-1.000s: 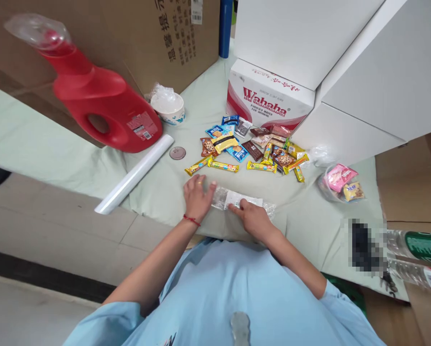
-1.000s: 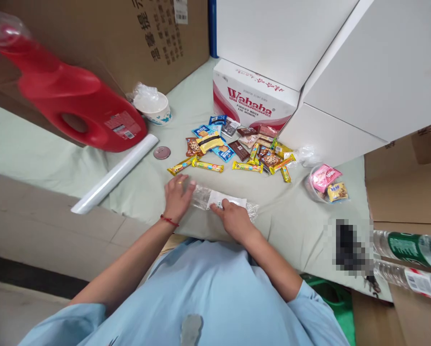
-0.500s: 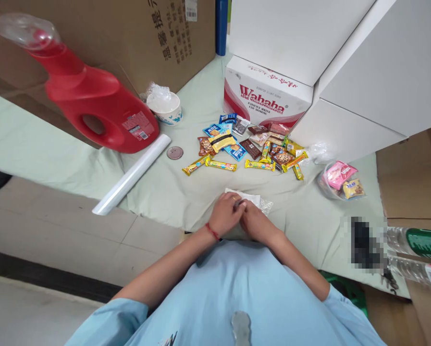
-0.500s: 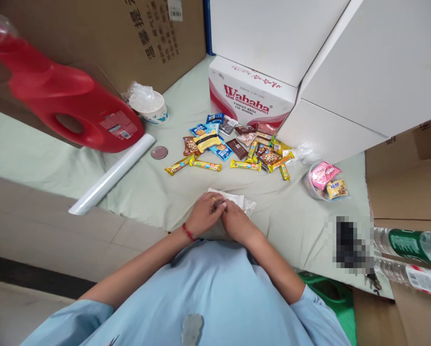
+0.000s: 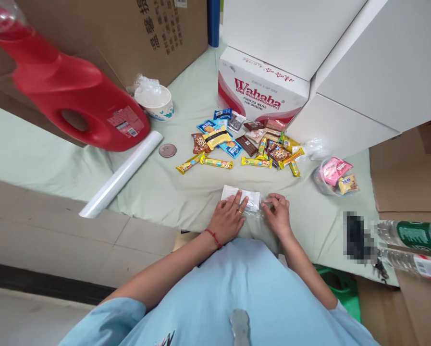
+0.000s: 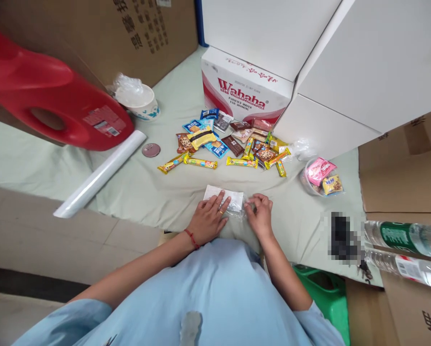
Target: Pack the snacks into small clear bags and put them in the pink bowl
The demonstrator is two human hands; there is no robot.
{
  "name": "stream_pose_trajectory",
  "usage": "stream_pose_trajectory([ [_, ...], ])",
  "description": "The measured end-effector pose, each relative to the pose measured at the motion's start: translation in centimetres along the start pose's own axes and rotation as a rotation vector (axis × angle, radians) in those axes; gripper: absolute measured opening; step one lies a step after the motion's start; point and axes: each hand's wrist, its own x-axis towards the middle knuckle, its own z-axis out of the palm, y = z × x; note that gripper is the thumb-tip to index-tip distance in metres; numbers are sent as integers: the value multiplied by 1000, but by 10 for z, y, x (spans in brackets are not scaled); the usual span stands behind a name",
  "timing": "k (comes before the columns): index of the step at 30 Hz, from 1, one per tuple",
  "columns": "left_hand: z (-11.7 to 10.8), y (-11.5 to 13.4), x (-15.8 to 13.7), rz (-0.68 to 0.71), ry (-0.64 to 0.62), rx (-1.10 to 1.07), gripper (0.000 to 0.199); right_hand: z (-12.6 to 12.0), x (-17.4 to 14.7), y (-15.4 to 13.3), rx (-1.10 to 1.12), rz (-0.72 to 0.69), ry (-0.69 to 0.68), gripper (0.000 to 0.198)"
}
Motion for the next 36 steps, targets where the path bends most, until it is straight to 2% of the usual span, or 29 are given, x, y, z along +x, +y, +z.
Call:
stream_pose_trajectory([
  [2,0,0,1,11,-7,-6,68,-2,1,-3,128,31,-23,25],
  [5,0,0,1,8,-13,-10,67,-10,1,-12,331,167,-80,28],
  [8,0,1,2,17,-20,5,64,-13,6,-29,357,184,-131,27],
  [10,1,2,2,34,-15,20,62,-9,12,-47,254,92,-154,23],
  [13,5,3,3,61,8,23,58,6,25,-76,-49,-46,-236,16],
  [16,10,-3,1,82,37,-15,51,23,35,-99,-327,-106,-321,19],
  [18,11,-11,-2,76,64,-77,49,33,35,-105,-384,-130,-342,22],
  [21,12,-24,-9,85,131,-244,59,41,29,-101,-311,-194,-325,26],
  [24,13,-32,-15,156,229,-456,81,44,21,-90,-158,-318,-263,34],
  [26,15,-34,-18,199,303,-564,88,45,18,-84,-71,-392,-248,35],
  [28,17,-36,-19,199,374,-670,87,44,15,-79,-38,-454,-263,37],
  [31,16,-41,-16,102,458,-884,77,42,10,-75,-95,-570,-303,53],
  [33,13,-47,-12,12,468,-1012,66,43,7,-73,-188,-636,-319,59],
  [36,7,-51,-7,-82,410,-1122,54,49,3,-69,-340,-664,-295,53],
])
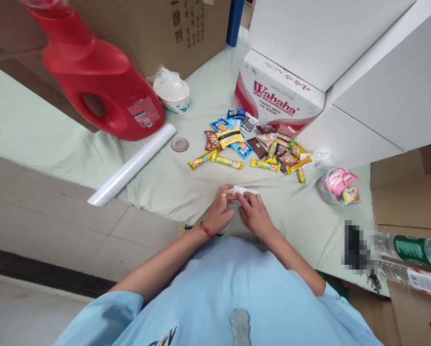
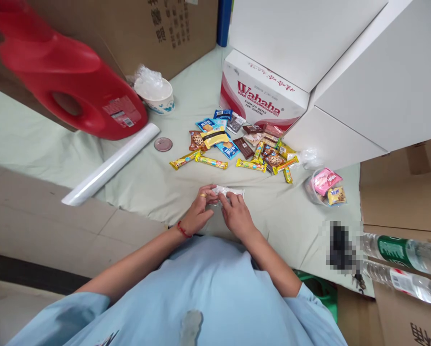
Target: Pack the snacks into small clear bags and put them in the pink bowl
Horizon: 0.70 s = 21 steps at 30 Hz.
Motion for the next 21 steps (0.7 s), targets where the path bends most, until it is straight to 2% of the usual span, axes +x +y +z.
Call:
stream_pose_trajectory([
  [4,4,13,1,-56,20,-53,53,13,4,3,-37,24,44,51],
  [7,8,25,-3,-45,160,-1,42,15,8,7,39,35,77,46],
  [10,3,32,-6,-48,343,95,30,5,9,13,205,93,142,38],
  [12,-3,32,-6,-122,386,99,27,-6,9,17,407,160,217,34],
  [15,-8,33,-1,-298,288,-65,46,-23,9,19,847,334,252,23],
  [17,-3,35,4,-369,151,-244,58,-29,8,18,1168,468,170,24],
  [19,6,39,10,-410,46,-371,58,-29,5,14,1408,552,89,32],
  [21,17,42,16,-450,38,-399,56,-25,-1,8,1538,582,84,38],
])
